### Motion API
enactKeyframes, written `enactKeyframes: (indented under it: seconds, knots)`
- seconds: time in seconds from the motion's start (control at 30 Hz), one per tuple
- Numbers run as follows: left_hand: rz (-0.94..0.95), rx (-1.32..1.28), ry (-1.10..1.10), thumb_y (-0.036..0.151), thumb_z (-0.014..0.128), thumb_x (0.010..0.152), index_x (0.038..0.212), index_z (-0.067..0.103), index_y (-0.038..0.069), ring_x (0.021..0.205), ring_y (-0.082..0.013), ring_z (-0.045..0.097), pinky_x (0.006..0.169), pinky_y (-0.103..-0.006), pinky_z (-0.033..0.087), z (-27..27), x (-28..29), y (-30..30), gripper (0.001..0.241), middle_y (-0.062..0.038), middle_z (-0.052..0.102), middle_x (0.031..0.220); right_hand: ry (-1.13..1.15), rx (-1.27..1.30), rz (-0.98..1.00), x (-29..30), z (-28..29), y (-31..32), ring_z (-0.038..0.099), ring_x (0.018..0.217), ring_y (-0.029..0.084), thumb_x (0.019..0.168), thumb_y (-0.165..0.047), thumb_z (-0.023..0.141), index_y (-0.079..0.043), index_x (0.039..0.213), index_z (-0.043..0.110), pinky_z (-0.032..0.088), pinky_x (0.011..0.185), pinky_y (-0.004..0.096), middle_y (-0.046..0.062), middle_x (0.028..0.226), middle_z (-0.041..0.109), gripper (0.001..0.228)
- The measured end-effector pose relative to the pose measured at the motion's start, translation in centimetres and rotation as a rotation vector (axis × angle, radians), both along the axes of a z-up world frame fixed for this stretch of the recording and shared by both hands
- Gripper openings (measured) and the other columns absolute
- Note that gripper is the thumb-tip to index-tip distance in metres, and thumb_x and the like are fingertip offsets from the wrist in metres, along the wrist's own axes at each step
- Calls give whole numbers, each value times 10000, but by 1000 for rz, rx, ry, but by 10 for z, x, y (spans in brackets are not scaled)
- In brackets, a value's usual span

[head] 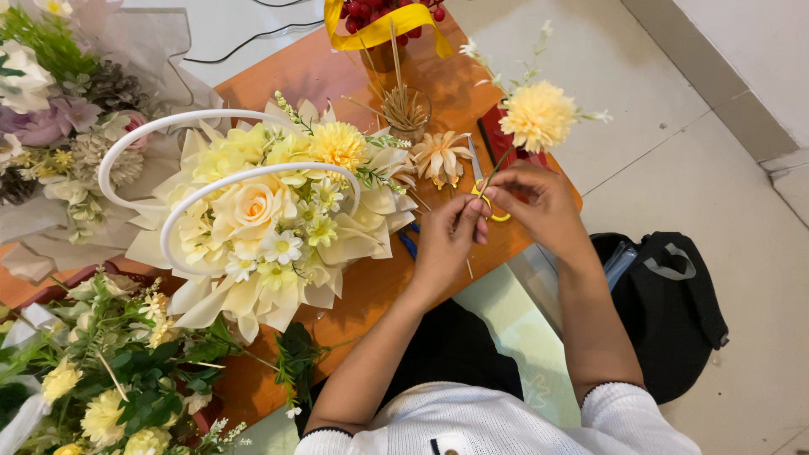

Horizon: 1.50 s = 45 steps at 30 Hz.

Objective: The person assembles a floral gift basket by inserting artificial flowers into a foam base, wrapping stems with tape and wire, and adjusting the positions of the blooms.

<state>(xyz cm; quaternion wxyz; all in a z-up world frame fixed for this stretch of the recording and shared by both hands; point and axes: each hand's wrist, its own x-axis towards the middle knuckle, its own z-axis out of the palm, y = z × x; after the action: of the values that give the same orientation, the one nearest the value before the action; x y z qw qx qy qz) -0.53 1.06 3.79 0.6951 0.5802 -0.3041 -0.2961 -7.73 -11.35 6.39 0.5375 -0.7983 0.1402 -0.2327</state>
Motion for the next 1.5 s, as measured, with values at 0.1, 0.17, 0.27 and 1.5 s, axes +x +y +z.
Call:
enactKeyframes:
  seconds: [0.1, 0.17, 0.27, 1.5]
  knots:
    - [-183, -76, 500, 207, 447, 922, 804, 548, 42, 458, -63, 539, 495, -209, 527, -20, -2, -6, 226, -9, 505, 551, -37, 89, 97, -2, -4, -7, 494, 694, 126, 784, 6, 637, 16, 810, 627, 434, 635, 251, 95, 700, 541, 30]
    - [-253, -104, 646, 234, 477, 909, 807, 538, 38, 443, -48, 512, 476, -195, 523, -14, -1, -1, 229, 4, 471, 544, -78, 158, 137, -3, -6, -6, 496, 699, 122, 786, 5, 632, 15, 785, 613, 434, 639, 245, 91, 696, 531, 22]
    - [-433, -181, 895, 252, 495, 902, 819, 505, 46, 421, -19, 443, 449, -172, 490, -18, 1, 2, 222, 35, 404, 544, -167, 245, 236, 0, -8, -7, 521, 715, 133, 791, -24, 625, 6, 766, 611, 426, 648, 241, 91, 715, 550, 42]
    - [-370, -138, 804, 224, 541, 874, 850, 521, 53, 427, -72, 555, 445, -199, 527, -30, 5, 0, 173, -49, 515, 568, -49, 251, 279, -2, 11, -11, 495, 877, 148, 757, -53, 651, 20, 820, 635, 449, 760, 280, 126, 1006, 485, 98]
